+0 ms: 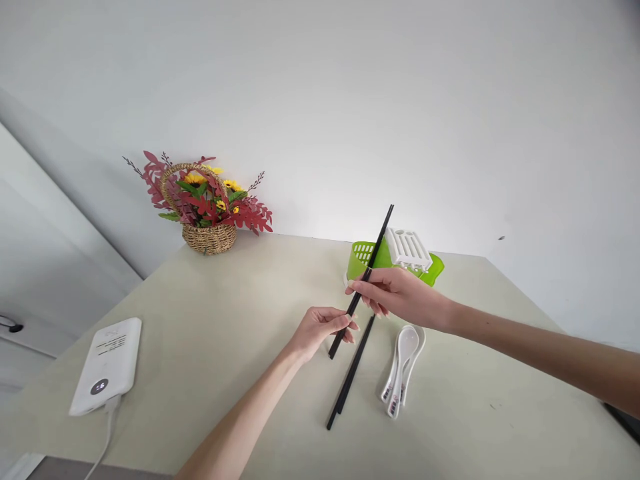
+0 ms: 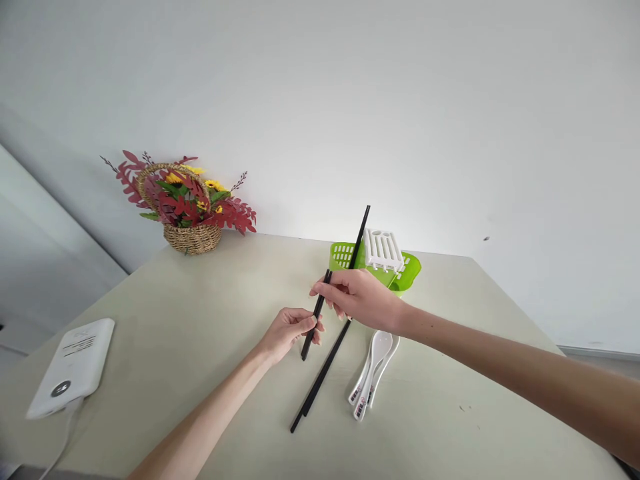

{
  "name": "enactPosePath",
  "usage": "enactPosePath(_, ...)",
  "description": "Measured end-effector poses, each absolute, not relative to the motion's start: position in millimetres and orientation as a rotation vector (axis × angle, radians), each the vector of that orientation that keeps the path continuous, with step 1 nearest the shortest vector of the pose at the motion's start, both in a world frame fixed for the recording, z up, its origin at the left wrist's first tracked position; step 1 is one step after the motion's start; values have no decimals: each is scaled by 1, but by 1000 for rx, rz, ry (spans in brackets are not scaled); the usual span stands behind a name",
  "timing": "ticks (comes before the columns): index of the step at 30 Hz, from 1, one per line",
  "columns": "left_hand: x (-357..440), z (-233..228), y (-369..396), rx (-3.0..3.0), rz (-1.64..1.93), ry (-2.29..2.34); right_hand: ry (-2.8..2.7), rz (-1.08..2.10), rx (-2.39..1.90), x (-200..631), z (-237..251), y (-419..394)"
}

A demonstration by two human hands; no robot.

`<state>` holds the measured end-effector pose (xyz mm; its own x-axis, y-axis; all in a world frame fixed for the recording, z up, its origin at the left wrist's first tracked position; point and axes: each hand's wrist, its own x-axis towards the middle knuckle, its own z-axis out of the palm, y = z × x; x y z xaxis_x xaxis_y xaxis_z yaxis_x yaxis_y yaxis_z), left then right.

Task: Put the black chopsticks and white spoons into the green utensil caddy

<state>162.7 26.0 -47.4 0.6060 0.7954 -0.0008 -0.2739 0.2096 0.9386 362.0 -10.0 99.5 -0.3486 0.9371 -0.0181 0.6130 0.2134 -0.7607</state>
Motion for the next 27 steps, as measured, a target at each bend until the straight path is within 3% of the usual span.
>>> enactPosePath(27, 161, -48, 29, 1131, 896, 583, -1897, 821, -1454, 365, 123, -7)
